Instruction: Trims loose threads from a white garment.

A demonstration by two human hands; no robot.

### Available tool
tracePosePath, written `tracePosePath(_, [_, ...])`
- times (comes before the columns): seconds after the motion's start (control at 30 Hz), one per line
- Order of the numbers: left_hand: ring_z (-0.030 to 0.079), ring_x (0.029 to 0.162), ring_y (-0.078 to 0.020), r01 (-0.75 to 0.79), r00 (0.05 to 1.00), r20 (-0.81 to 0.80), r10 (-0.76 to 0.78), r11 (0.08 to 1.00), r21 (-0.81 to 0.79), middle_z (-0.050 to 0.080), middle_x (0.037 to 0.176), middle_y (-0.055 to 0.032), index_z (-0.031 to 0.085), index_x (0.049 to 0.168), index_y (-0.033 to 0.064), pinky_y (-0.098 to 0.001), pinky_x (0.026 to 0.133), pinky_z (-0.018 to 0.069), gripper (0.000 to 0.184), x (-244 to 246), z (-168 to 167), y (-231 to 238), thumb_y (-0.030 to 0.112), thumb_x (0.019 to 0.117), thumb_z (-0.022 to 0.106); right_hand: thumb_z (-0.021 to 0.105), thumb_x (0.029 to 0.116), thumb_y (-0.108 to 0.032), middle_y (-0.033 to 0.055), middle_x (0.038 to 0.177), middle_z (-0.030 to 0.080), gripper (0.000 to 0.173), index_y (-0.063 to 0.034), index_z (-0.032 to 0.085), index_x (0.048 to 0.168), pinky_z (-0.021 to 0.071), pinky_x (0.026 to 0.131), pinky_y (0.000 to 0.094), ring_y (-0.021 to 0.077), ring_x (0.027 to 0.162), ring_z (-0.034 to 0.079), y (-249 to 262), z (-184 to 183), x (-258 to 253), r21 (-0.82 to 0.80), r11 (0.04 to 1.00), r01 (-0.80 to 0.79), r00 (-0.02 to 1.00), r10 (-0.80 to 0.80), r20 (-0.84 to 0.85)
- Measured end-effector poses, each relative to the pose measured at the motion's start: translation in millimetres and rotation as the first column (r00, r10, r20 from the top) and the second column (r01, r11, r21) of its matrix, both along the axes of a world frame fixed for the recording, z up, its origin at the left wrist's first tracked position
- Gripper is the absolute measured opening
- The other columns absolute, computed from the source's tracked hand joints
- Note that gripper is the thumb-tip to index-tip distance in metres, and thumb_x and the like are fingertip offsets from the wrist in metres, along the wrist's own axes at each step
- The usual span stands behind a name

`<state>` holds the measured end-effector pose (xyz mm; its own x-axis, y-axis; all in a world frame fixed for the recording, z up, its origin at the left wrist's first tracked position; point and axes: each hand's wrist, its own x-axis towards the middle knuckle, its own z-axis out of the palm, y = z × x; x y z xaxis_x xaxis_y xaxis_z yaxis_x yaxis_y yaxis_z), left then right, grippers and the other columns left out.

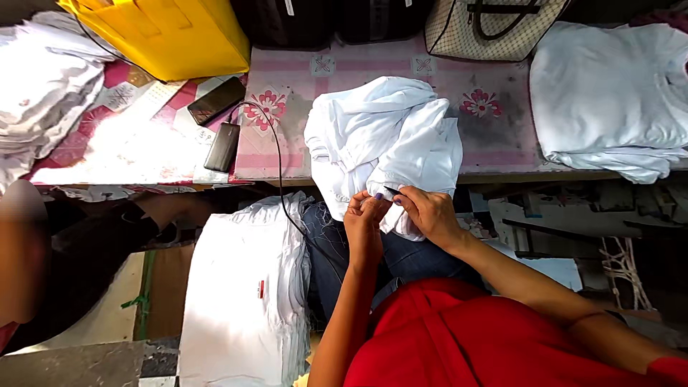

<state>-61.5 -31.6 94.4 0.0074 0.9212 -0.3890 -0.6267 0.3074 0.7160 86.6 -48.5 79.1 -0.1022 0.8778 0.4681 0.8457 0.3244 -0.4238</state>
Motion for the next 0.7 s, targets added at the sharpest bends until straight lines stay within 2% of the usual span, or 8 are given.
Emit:
tracePosePath(0.13, [0.075, 0.077, -0.0182, -0.007, 0.995, -0.1, 0.013, 0.998, 0.057, 0.073, 0.083, -0.008, 0.054, 0.111, -0.0023, -0.0364, 0.081, 0.0636, 0.02, -0.4, -5.2, 0.4, -0.013, 0.0949, 0.055, 0.049, 0.107, -0.033, 0.0092, 0.069, 0.065, 0.038, -0.0024, 0.071, 0.099, 0.049, 0.052, 0.0413, 0.0238, 0.059, 0.065, -1.0, 5.8, 3.2, -0.142, 0.99, -0.016, 0.996, 0.002, -0.094])
tracePosePath(0.23, [0.074, 0.083, -0.0163, -0.017, 0.983, -0.181, 0.042, 0.99, 0.137, 0.072, 0.09, -0.0069, 0.051, 0.119, -0.0021, -0.0366, 0.084, 0.063, 0.032, -1.4, -11.5, 0.8, -0.013, 0.0903, 0.061, 0.052, 0.1064, -0.031, 0.0084, 0.07, 0.064, 0.035, -0.0009, 0.07, 0.101, 0.0499, 0.055, 0.0385, 0.0208, 0.061, 0.063, 2.8, 12.7, 5.8, -0.188, 0.979, -0.08, 0.974, 0.037, -0.224])
tracePosePath(0.3, [0.074, 0.083, -0.0149, -0.008, 0.976, -0.211, 0.047, 0.983, 0.184, 0.074, 0.089, -0.0063, 0.052, 0.12, -0.0009, -0.0352, 0.083, 0.0623, 0.035, -1.3, -14.6, 2.3, -0.011, 0.0887, 0.063, 0.059, 0.1026, -0.036, 0.0078, 0.075, 0.068, 0.037, -0.0012, 0.07, 0.106, 0.0524, 0.057, 0.0377, 0.0187, 0.064, 0.065, 10.4, 13.8, 4.5, -0.17, 0.979, -0.117, 0.96, 0.067, -0.273])
tracePosePath(0.4, [0.074, 0.082, -0.0133, 0.015, 0.967, -0.249, 0.047, 0.971, 0.24, 0.074, 0.087, -0.0049, 0.054, 0.121, 0.001, -0.0346, 0.084, 0.0619, 0.036, -1.5, -16.4, 4.2, -0.008, 0.0885, 0.065, 0.069, 0.0972, -0.026, 0.0093, 0.087, 0.074, 0.028, -0.0037, 0.074, 0.114, 0.0568, 0.065, 0.0417, 0.0207, 0.072, 0.07, 26.9, 15.8, -2.6, -0.169, 0.976, -0.136, 0.951, 0.081, -0.3])
tracePosePath(0.5, [0.074, 0.08, -0.0138, 0.006, 0.966, -0.25, 0.059, 0.968, 0.25, 0.074, 0.085, -0.0052, 0.054, 0.122, 0.0014, -0.0352, 0.083, 0.062, 0.036, -3.4, -17.3, 4.6, -0.008, 0.0887, 0.065, 0.07, 0.0946, -0.015, 0.01, 0.08, 0.071, 0.016, -0.003, 0.075, 0.105, 0.0538, 0.061, 0.0433, 0.023, 0.067, 0.067, 32.4, 16.1, -8.9, -0.158, 0.981, -0.11, 0.961, 0.064, -0.27])
tracePosePath(0.6, [0.074, 0.077, -0.0141, 0.006, 0.972, -0.23, 0.057, 0.964, 0.264, 0.075, 0.083, -0.0046, 0.053, 0.119, 0.0021, -0.0348, 0.081, 0.0626, 0.034, -3.3, -18.6, 4.1, -0.011, 0.0892, 0.062, 0.07, 0.0895, -0.009, 0.0105, 0.072, 0.069, 0.011, -0.0008, 0.073, 0.096, 0.0511, 0.051, 0.0417, 0.0241, 0.059, 0.067, 22.2, 17.8, -16.0, -0.023, 0.999, -0.042, 0.983, 0.037, -0.181])
tracePosePath(0.63, [0.074, 0.076, -0.0129, 0.011, 0.973, -0.223, 0.053, 0.962, 0.274, 0.074, 0.082, -0.0034, 0.053, 0.117, 0.0032, -0.0336, 0.08, 0.0625, 0.032, -2.8, -19.5, 3.4, -0.012, 0.0892, 0.061, 0.069, 0.0903, -0.009, 0.0102, 0.072, 0.069, 0.011, -0.0005, 0.073, 0.096, 0.0512, 0.052, 0.0408, 0.0231, 0.059, 0.067, 16.1, 19.5, -18.7, -0.063, 0.997, -0.054, 0.976, 0.04, -0.215])
tracePosePath(0.7, [0.072, 0.074, -0.0074, 0.021, 0.974, -0.219, 0.047, 0.955, 0.297, 0.074, 0.08, 0.0001, 0.052, 0.112, 0.0067, -0.0269, 0.076, 0.0604, 0.03, -1.2, -21.0, 3.3, -0.012, 0.0889, 0.058, 0.065, 0.0971, -0.014, 0.0101, 0.077, 0.069, 0.017, 0.0006, 0.072, 0.102, 0.0539, 0.062, 0.0382, 0.0192, 0.066, 0.066, 3.4, 28.1, -23.1, -0.274, 0.95, -0.152, 0.922, 0.037, -0.385])
